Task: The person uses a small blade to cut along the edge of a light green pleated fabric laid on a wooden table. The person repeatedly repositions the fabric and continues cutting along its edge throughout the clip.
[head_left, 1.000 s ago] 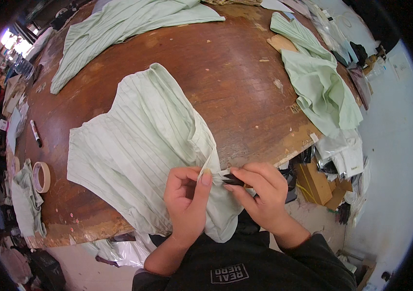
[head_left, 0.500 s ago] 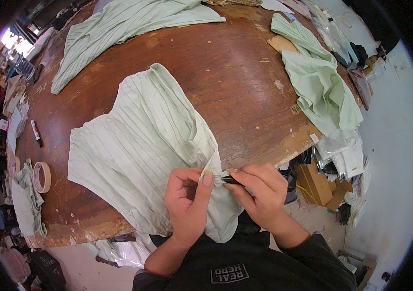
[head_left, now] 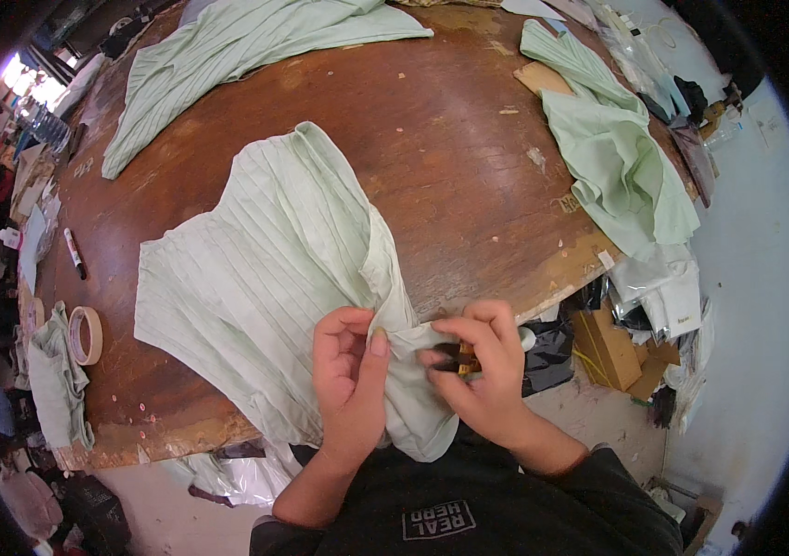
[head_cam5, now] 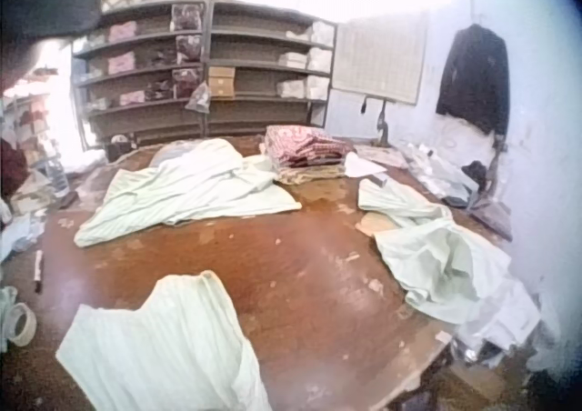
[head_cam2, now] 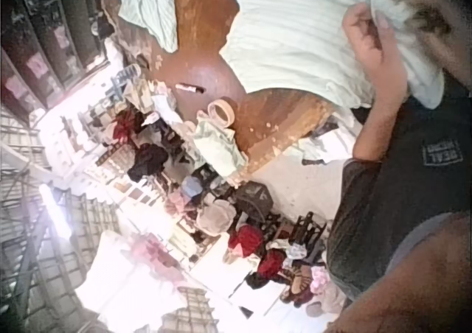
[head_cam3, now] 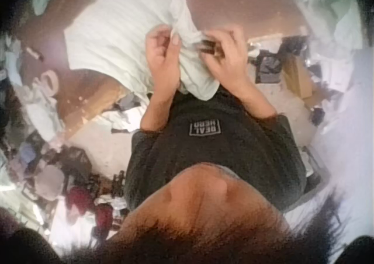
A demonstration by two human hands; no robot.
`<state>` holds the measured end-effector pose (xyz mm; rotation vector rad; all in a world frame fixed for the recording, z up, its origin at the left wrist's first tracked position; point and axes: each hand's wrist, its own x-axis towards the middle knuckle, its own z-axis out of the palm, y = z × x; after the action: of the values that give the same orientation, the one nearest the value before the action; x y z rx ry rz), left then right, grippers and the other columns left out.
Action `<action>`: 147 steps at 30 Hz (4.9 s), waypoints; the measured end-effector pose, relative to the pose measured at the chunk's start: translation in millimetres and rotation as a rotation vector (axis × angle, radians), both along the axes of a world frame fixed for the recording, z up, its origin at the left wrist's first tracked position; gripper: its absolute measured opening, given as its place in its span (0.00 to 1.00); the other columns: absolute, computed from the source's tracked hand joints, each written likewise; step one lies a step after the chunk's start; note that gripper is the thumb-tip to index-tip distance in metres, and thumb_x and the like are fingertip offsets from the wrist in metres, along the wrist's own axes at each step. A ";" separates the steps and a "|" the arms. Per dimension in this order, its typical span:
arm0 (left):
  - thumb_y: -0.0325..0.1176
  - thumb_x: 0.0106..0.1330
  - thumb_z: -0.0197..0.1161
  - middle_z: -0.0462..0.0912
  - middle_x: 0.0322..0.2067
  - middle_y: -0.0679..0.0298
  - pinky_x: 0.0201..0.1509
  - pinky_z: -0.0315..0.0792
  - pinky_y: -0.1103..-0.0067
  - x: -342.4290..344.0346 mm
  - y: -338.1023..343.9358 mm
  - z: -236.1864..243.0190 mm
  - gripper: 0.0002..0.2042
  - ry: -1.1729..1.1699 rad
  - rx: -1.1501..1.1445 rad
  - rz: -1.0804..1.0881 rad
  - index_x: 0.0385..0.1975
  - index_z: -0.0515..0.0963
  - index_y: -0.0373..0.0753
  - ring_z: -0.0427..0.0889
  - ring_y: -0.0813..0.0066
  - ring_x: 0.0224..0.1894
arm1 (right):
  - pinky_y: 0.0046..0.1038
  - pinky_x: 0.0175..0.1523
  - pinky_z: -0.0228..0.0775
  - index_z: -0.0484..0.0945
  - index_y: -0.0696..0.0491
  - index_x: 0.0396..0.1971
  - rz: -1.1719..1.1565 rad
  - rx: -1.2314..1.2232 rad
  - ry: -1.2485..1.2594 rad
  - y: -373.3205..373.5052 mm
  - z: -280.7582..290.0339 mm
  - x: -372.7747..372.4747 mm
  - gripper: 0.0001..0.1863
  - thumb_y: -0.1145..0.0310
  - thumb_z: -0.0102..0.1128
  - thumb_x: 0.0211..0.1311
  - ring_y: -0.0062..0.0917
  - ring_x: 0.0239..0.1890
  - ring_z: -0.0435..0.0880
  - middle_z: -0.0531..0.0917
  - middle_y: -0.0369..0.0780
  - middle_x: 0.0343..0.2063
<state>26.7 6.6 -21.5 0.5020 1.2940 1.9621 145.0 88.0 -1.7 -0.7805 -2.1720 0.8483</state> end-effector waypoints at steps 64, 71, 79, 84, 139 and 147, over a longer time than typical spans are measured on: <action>0.24 0.65 0.60 0.82 0.38 0.65 0.46 0.70 0.84 -4.3 8.3 5.7 0.08 -0.355 0.084 -0.012 0.42 0.77 0.31 0.78 0.83 0.40 | 0.30 0.30 0.68 0.77 0.58 0.32 0.120 0.155 -0.031 11.0 15.6 -14.9 0.11 0.73 0.67 0.48 0.35 0.26 0.77 0.81 0.42 0.28; 0.24 0.65 0.60 0.81 0.39 0.65 0.46 0.70 0.84 -2.4 9.6 8.7 0.07 -0.377 0.095 -0.022 0.42 0.77 0.31 0.78 0.83 0.40 | 0.30 0.30 0.69 0.77 0.57 0.32 0.107 0.236 0.002 11.7 13.3 -13.9 0.12 0.73 0.69 0.47 0.35 0.25 0.78 0.82 0.42 0.28; 0.24 0.66 0.59 0.81 0.39 0.64 0.46 0.71 0.83 -1.8 9.5 11.3 0.08 -0.423 0.110 -0.035 0.42 0.76 0.31 0.78 0.83 0.40 | 0.29 0.30 0.70 0.78 0.58 0.32 0.101 0.278 0.031 11.1 10.3 -12.8 0.13 0.74 0.70 0.45 0.34 0.25 0.78 0.82 0.43 0.28; 0.24 0.66 0.59 0.81 0.39 0.63 0.46 0.70 0.83 -0.8 9.2 11.8 0.08 -0.408 0.109 -0.036 0.42 0.76 0.31 0.78 0.83 0.40 | 0.29 0.30 0.70 0.79 0.58 0.31 0.102 0.278 0.049 11.1 10.2 -12.2 0.12 0.74 0.70 0.45 0.33 0.26 0.79 0.82 0.43 0.28; 0.26 0.62 0.64 0.82 0.36 0.66 0.42 0.70 0.85 3.7 12.4 14.6 0.08 -0.200 -0.080 -0.019 0.40 0.77 0.32 0.77 0.84 0.37 | 0.15 0.26 0.58 0.77 0.57 0.35 0.083 -0.541 0.263 13.1 20.6 -1.2 0.10 0.75 0.66 0.54 0.11 0.20 0.67 0.78 0.32 0.24; 0.25 0.63 0.64 0.81 0.38 0.64 0.45 0.71 0.83 1.9 11.8 12.4 0.10 -0.356 -0.019 -0.037 0.42 0.76 0.31 0.78 0.82 0.39 | 0.29 0.33 0.67 0.74 0.58 0.40 0.126 -0.116 0.101 18.0 5.9 13.4 0.14 0.71 0.65 0.55 0.29 0.28 0.76 0.80 0.42 0.32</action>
<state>28.6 18.4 -9.0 0.1537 1.0684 1.9013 158.4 106.0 4.2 -0.6467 -2.1146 1.0626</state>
